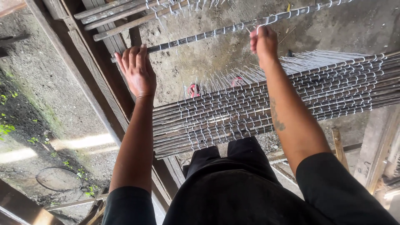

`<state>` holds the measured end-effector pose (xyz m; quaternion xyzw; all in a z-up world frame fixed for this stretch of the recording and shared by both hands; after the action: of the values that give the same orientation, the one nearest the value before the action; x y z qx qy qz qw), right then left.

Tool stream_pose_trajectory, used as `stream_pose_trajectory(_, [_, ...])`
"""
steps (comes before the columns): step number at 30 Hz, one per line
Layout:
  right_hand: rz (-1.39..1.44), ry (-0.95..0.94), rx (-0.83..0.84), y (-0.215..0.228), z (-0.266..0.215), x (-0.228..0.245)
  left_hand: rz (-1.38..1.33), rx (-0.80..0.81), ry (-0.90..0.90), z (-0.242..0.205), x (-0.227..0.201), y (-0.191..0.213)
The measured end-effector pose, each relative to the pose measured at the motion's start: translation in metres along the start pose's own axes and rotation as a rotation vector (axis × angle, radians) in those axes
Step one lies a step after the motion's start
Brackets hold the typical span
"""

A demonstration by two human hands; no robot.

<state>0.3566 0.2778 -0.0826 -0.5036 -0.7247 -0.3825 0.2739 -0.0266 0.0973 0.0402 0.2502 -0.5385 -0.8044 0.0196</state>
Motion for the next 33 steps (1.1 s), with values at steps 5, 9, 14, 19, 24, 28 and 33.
stream_pose_trajectory(5, [0.015, 0.141, 0.008, -0.017, 0.001, -0.006, 0.003, 0.021, 0.010, 0.000, 0.000, 0.000])
stream_pose_trajectory(9, [-0.181, 0.135, 0.023, -0.026, 0.009, -0.008, -0.013, 0.009, 0.001, 0.000, -0.002, 0.001])
stream_pose_trajectory(14, [-0.186, 0.145, -0.020, -0.019, 0.013, -0.015, 0.009, 0.016, 0.006, 0.001, 0.000, 0.000])
stream_pose_trajectory(19, [-0.275, 0.041, 0.061, -0.003, -0.021, 0.021, -0.022, 0.037, 0.023, 0.000, 0.002, 0.000])
stream_pose_trajectory(24, [-0.559, 0.111, 0.021, 0.058, -0.076, 0.051, -0.096, 0.004, 0.039, 0.002, 0.001, 0.014])
stream_pose_trajectory(28, [-0.651, 0.480, -0.163, 0.111, -0.144, 0.075, -0.043, 0.000, 0.032, -0.025, 0.028, -0.014])
stream_pose_trajectory(33, [-0.607, 0.470, -0.157, 0.143, -0.190, 0.048, 0.014, 0.114, 0.040, -0.059, 0.034, -0.028])
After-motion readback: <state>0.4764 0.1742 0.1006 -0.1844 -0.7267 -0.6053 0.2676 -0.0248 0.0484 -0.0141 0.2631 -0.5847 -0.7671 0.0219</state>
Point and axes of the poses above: each hand's wrist, its own z-axis towards the middle knuckle, its own y-axis out of the back of the hand, x = y × z, the point moved 10 cm from there along z, towards the middle knuckle, and after that the axes turned 5 degrees about y, right-handed, at the moved point
